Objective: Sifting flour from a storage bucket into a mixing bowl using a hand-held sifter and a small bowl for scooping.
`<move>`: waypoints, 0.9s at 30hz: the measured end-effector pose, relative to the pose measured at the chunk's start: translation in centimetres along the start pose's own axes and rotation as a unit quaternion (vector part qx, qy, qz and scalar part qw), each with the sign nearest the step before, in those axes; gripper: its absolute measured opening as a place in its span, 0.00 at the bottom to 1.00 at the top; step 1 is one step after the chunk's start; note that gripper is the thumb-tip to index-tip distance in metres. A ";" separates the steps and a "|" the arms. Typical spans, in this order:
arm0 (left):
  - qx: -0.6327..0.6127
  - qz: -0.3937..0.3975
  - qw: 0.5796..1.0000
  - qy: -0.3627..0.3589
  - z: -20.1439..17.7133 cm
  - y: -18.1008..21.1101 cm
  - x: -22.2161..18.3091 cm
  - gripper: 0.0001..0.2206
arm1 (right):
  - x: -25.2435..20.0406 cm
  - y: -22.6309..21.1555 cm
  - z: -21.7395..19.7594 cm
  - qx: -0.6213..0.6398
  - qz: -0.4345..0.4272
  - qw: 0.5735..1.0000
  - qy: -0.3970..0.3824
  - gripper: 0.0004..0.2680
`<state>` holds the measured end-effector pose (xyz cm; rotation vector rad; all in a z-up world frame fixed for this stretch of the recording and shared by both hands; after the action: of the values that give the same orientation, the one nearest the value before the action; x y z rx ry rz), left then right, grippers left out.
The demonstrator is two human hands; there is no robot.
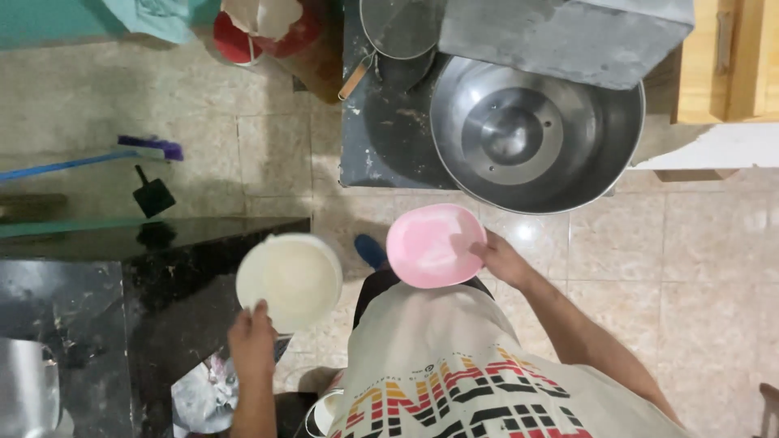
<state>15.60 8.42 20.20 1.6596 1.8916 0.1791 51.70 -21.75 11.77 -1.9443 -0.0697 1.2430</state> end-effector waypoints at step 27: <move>-0.302 0.108 0.890 -0.326 12.9 27.3 12.3 0.09 | -16.9 11.5 -7.6 0.308 0.178 0.803 0.478 0.19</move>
<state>45.25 21.83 18.57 1.2654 1.0037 0.2346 44.90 -41.46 18.20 -1.7851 1.1198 0.2614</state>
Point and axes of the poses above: each hand's wrist, its own x-axis towards the middle knuckle, its own z-axis out of the palm, y = z × x, the point moved 5 cm from there along x, towards the middle knuckle, and after that the axes turned 11 degrees about y, right-handed, at the moved point
